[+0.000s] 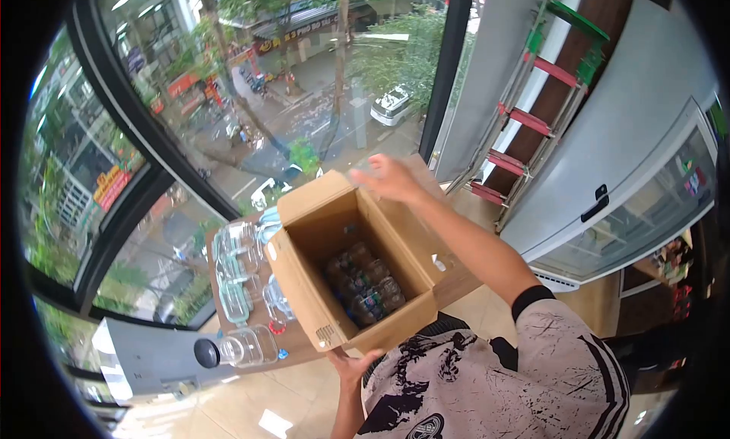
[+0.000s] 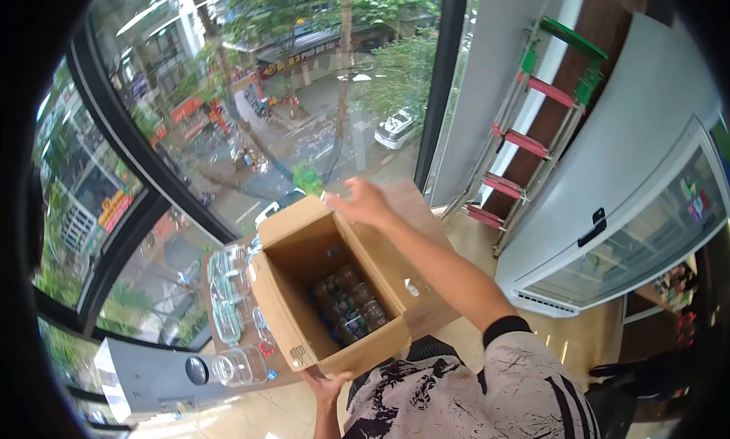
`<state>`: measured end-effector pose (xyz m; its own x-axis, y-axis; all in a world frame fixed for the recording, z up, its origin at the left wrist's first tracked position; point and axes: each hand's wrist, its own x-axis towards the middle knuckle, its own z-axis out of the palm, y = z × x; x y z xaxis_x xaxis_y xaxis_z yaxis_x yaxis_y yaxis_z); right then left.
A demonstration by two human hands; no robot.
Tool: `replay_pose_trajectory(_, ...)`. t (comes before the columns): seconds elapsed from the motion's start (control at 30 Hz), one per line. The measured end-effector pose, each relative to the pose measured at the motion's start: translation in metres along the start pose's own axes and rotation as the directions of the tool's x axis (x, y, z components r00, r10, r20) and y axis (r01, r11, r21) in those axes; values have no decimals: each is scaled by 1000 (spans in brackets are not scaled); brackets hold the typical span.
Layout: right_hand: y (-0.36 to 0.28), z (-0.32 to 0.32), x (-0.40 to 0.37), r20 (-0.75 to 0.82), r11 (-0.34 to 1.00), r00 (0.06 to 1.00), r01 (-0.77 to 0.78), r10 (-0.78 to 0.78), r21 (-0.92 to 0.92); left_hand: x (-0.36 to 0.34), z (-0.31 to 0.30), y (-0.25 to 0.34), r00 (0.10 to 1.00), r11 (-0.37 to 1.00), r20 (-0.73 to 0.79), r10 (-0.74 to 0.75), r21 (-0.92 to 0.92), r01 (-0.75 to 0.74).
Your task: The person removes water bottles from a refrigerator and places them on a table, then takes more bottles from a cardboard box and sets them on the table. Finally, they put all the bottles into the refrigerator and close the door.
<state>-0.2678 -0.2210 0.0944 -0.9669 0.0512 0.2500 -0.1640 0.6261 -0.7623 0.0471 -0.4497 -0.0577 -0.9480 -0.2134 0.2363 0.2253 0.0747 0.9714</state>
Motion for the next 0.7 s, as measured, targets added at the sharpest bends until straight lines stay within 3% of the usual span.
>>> replay_pose_trajectory(0.03, -5, 10, 10, 100, 1000, 995, -27, 26, 9, -1, -5, -7, 987, 985, 88, 135, 98, -143)
replay_pose_trajectory(0.1, -29, 21, 28, 339, 985, 933, -156, 122, 75, 3, -11, 15, 966, 966, 204, 161, 168, -197)
replay_pose_trajectory(0.17, -6, 67, 49, 274, 960, 961, -116, 44, 255, 3, -20, 12, 936, 913, 264, 234, 271, -304)
replay_pose_trajectory(0.2, -12, 77, 43, 127, 932, 992, -40, -6, 361, 3, -25, 10, 918, 878, 293, 269, 317, -358)
replay_pose_trajectory(0.23, -16, 81, 36, -20, 893, 999, 47, -43, 447, 4, -25, 25, 970, 894, 242, 7, 433, -115)
replay_pose_trajectory(0.27, -19, 72, 32, -21, 893, 999, 54, -50, 446, 6, -20, 29, 982, 873, 188, 12, 477, -102)
replay_pose_trajectory(0.3, -26, 58, 24, 127, 881, 986, 39, -112, 472, 8, -15, 32, 991, 851, 133, 17, 518, -84)
replay_pose_trajectory(0.33, -28, 48, 16, 279, 870, 944, 17, -176, 493, 11, -10, 33, 952, 801, 106, 285, 520, -298)
replay_pose_trajectory(0.4, -22, 34, 6, 304, 845, 918, 59, -256, 532, 14, 12, 41, 983, 988, -160, 95, 133, -73)
replay_pose_trajectory(0.43, -20, 26, 4, 356, 821, 892, 30, -280, 570, 20, 25, 52, 950, 988, -271, -155, -42, 149)
replay_pose_trajectory(0.47, -20, 24, 3, 414, 793, 854, -4, -314, 609, 17, 29, 46, 927, 988, -343, -151, -43, 145)
replay_pose_trajectory(0.53, -18, 23, -6, 227, 767, 825, 329, -517, 552, 9, 36, 30, 871, 993, -483, -87, 32, 116)
replay_pose_trajectory(0.57, -16, 26, -10, 220, 803, 838, 352, -500, 481, 28, 59, 72, 786, 980, -590, -184, -54, 190)
replay_pose_trajectory(0.6, -11, 28, -16, 196, 836, 855, 378, -480, 398, 42, 68, 99, 774, 968, -582, -248, -116, 223)
replay_pose_trajectory(0.67, -1, 36, -24, 272, 901, 896, 245, -352, 357, 55, 78, 121, 759, 963, -594, -267, -131, 237)
replay_pose_trajectory(0.7, -1, 37, -24, 288, 920, 892, 265, -347, 289, 59, 81, 124, 758, 973, -611, -228, -104, 208)
